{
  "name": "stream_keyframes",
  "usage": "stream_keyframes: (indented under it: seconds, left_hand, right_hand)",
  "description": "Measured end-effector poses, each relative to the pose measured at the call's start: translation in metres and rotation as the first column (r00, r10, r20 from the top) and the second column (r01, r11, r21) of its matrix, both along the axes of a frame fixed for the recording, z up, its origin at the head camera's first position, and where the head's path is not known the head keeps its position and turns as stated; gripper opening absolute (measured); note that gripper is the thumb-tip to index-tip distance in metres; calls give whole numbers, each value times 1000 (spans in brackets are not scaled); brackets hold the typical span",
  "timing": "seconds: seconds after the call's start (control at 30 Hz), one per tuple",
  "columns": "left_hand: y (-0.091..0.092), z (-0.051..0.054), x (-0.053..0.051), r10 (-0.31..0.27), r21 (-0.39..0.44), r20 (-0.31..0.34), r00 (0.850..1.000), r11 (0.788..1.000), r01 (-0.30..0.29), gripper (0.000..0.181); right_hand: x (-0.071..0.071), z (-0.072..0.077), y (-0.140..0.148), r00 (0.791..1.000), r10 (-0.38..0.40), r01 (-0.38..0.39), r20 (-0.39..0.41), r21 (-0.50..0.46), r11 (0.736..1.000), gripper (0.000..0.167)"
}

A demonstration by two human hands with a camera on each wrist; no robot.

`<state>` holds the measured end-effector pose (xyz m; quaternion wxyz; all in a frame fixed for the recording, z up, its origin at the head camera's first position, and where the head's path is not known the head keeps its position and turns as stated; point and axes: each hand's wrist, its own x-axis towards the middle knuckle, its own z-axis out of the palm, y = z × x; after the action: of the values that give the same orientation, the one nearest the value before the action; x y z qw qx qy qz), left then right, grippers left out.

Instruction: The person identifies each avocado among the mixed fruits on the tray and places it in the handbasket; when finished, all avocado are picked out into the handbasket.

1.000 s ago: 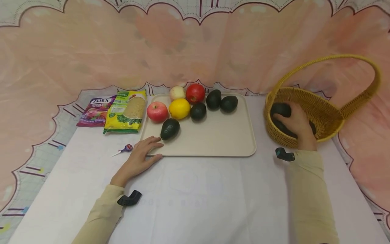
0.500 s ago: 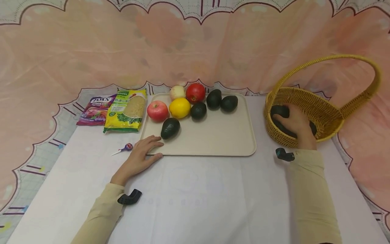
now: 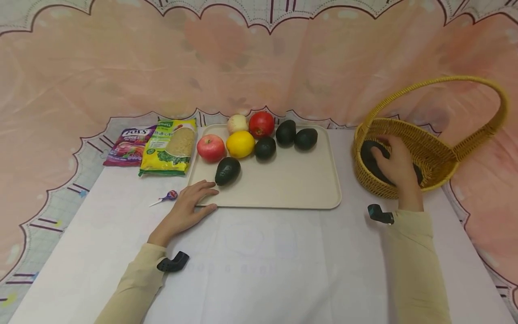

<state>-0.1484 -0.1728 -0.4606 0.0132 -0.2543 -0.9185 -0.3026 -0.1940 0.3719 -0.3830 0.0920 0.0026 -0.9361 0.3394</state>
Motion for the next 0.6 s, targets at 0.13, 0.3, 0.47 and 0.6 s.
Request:
stream_keyframes:
  seconds: [0.13,0.3,0.47,0.6]
  left_hand:
    - [0,1,0,-1,-9,-3,1000,1000,1,39]
    - [0,2,0,1,-16,-11,1000,1000,-1,38]
    - [-1,2,0,2,-16,-8,1000,1000,-2,38]
    - [0,2,1,2,-12,-9,1000,1000,-2,38]
  right_hand:
    - [10,-1,-9,996,-56,54,-75,-33,998,46]
    - [20,-8,-23,963,-70,44,-261,-103,994,28]
    - [22,-14,-36,899,3,-68,-439,-134,989,18]
    - [23,-12,-52,860,87,-166,-504,-115,979,19]
